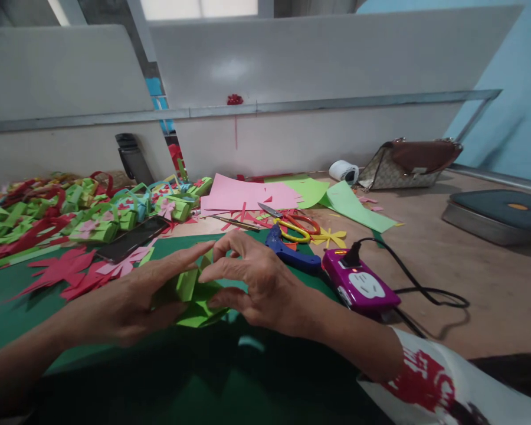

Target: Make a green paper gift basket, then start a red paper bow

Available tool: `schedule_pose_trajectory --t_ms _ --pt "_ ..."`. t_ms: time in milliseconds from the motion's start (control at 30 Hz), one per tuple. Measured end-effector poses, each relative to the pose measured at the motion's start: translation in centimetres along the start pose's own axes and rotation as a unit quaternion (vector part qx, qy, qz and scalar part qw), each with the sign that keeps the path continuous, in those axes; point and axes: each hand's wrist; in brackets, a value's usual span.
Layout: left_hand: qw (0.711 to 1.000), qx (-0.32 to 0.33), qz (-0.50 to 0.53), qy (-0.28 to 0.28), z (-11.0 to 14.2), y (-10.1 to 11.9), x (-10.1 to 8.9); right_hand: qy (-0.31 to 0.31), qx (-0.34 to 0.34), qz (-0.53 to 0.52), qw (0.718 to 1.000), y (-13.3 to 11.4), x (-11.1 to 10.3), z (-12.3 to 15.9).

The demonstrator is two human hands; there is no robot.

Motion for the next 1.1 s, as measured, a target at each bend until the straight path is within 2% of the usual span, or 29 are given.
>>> schedule_pose_trajectory --t_ms 100,267,500,733,900,1100 --pt "0.998 0.019 0.033 -0.052 -0.2 -0.1 -0.1 -0.031 0.003 -0.012 0.999 -0.5 -0.3 -0.1" --pt "0.997 0.016 0.053 -0.049 -0.4 -0.1 -0.1 -0.105 0.033 -0.001 0.994 -1.3 -1.0 0.0" --pt "0.996 0.007 0.054 -0.066 -0.5 0.3 0.1 -0.133 0.048 0.034 0.989 -1.7 -1.2 -0.2" --pt "0.995 -0.009 0.070 -0.065 -0.3 0.3 0.5 -0.104 0.050 0.051 0.992 -1.8 -1.0 -0.3" --pt "0.988 -0.052 0.115 -0.086 -0.2 0.2 0.8 -0.076 0.030 0.075 0.994 -1.4 -0.6 -0.1" --pt "0.992 -0.030 0.101 -0.065 -0.3 0.2 0.7 -0.047 0.032 0.099 0.993 -0.8 -0.2 0.2"
Point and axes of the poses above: each hand's wrist, its own z-axis away from the middle knuckle, its own x-axis out of the palm, y = z × x, and after that the axes turned 11 degrees about -z, right-handed
